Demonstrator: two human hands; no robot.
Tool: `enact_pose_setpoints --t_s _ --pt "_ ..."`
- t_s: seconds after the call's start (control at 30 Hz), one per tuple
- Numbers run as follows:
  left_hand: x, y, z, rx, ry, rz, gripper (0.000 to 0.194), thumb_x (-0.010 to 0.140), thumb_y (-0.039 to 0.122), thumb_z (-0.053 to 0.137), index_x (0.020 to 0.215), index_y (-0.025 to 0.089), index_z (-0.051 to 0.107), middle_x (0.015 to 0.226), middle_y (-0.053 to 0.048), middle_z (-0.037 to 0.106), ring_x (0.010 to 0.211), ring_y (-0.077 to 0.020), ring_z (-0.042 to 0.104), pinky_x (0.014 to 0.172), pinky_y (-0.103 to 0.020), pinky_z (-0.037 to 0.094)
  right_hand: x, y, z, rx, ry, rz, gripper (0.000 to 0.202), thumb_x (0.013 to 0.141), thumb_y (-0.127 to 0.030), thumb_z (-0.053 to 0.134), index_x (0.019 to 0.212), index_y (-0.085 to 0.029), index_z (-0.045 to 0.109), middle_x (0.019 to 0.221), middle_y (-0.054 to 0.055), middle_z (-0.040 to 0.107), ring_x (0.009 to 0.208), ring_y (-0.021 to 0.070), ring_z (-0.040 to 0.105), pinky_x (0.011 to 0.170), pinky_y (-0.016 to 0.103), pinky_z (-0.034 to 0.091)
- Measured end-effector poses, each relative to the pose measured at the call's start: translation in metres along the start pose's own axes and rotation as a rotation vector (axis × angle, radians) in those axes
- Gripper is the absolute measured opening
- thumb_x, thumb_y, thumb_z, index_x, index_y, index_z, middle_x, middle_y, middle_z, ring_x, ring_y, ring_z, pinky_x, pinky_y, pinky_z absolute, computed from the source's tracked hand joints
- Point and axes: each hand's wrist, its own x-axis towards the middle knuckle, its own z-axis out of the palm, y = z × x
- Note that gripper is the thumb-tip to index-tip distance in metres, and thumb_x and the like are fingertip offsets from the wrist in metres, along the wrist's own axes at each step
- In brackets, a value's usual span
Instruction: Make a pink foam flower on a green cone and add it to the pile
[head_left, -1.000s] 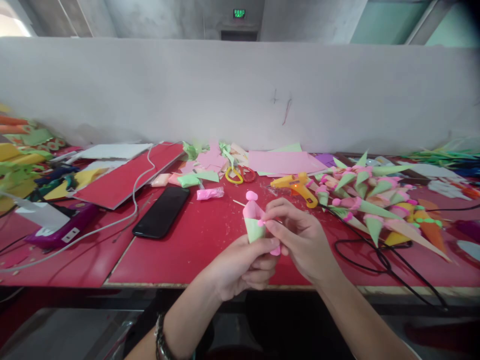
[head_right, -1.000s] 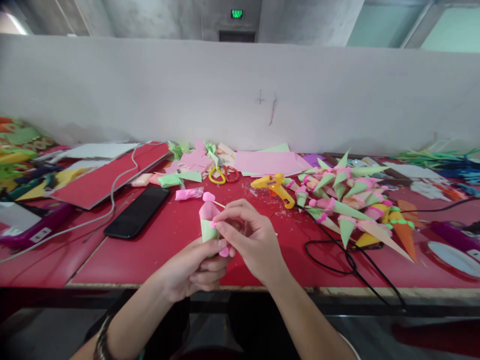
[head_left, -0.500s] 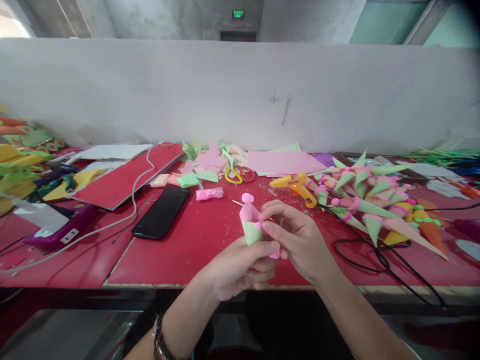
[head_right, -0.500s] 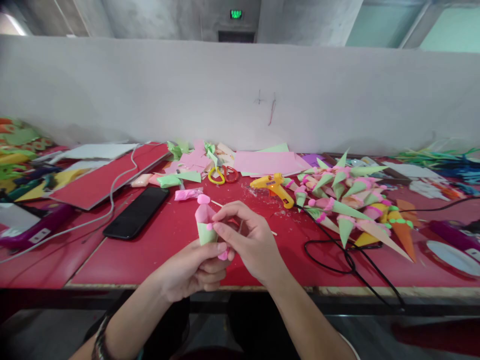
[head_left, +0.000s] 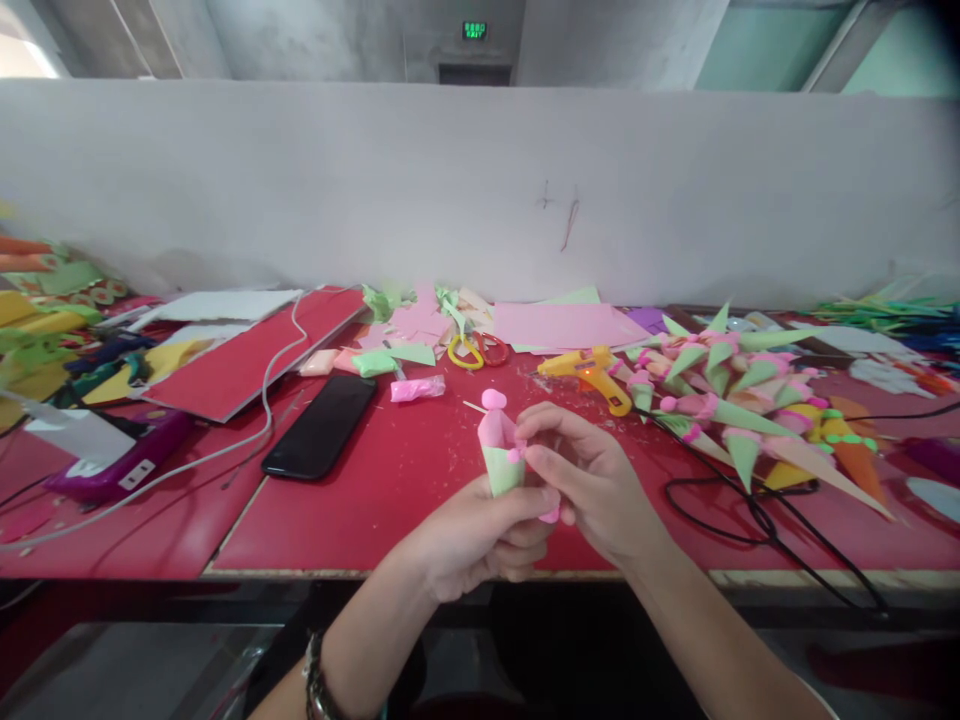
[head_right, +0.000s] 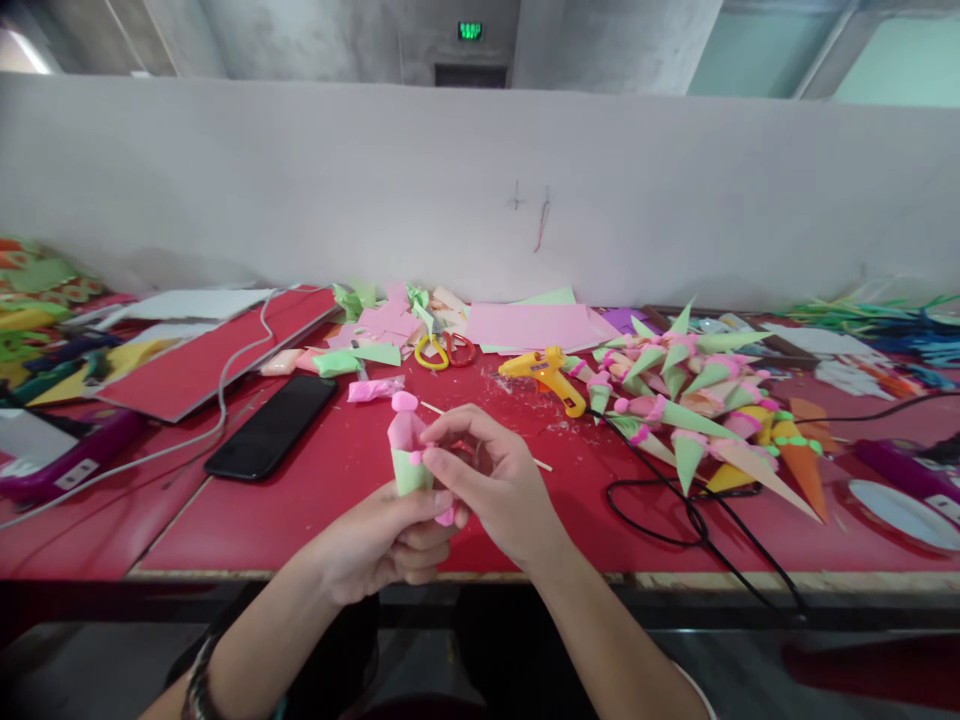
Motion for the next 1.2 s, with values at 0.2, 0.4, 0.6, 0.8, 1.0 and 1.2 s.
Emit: enact_pose_setpoints --t_s 0.2,0.4,0.6,0.8,1.0,1.2 --pt "-0.001 0.004 -0.004 -0.095 0.120 0.189 0.029 0.075 0.040 0.056 0.066 0.016 0.041 0.045 0.011 0.019 0.038 -0.0018 0.015 0.034 -0.012 0.017 0.002 -0.006 -0.001 -0.277 0.042 -0.233 0.012 0.079 -0.019 0.053 0.087 -0.022 0.060 0.084 0.001 0.051 0.075 0.0105 0.052 0.067 0.023 0.046" --pt "0.000 0.005 -0.006 -0.007 0.290 0.241 0.036 0.070 0.043 0.061 0.063 0.017 0.037 0.043 0.011 0.016 0.038 -0.0021 0.016 0.035 -0.012 0.018 0.002 -0.006 0.000 -0.555 0.020 -0.284 0.010 0.077 -0.019 0.055 0.085 -0.021 0.061 0.087 0.002 0.052 0.081 0.0131 0.053 0.072 0.026 0.045" --pt "0.003 0.004 -0.008 0.032 0.314 0.284 0.033 0.071 0.043 0.060 0.065 0.016 0.042 0.044 0.011 0.018 0.039 -0.0019 0.016 0.036 -0.013 0.016 0.001 -0.007 0.001 -0.643 0.082 -0.304 0.007 0.079 -0.018 0.052 0.076 -0.020 0.059 0.081 0.001 0.053 0.075 0.0121 0.053 0.065 0.024 0.045" --pt "0.003 0.004 -0.009 0.054 0.336 0.322 0.031 0.072 0.040 0.060 0.067 0.016 0.042 0.045 0.010 0.022 0.040 -0.0021 0.019 0.037 -0.013 0.017 -0.001 -0.008 0.006 -0.801 0.131 -0.435 0.007 0.078 -0.013 0.053 0.079 -0.018 0.057 0.078 0.001 0.056 0.073 0.0118 0.055 0.067 0.023 0.045" --pt "0.003 0.004 -0.007 0.073 0.333 0.376 0.030 0.072 0.038 0.060 0.066 0.016 0.041 0.044 0.010 0.025 0.039 -0.0019 0.020 0.037 -0.014 0.016 -0.002 -0.009 0.010 -0.849 0.191 -0.503 0.007 0.078 -0.011 0.053 0.077 -0.017 0.055 0.075 0.001 0.057 0.071 0.0109 0.055 0.066 0.021 0.044" --pt "0.005 0.002 -0.005 0.043 0.299 0.412 0.028 0.075 0.038 0.057 0.066 0.015 0.043 0.044 0.010 0.023 0.039 -0.0023 0.020 0.039 -0.016 0.015 -0.003 -0.007 0.008 -0.640 0.339 -0.356 0.005 0.078 -0.015 0.054 0.076 -0.018 0.057 0.072 -0.001 0.058 0.067 0.0087 0.056 0.062 0.018 0.046"
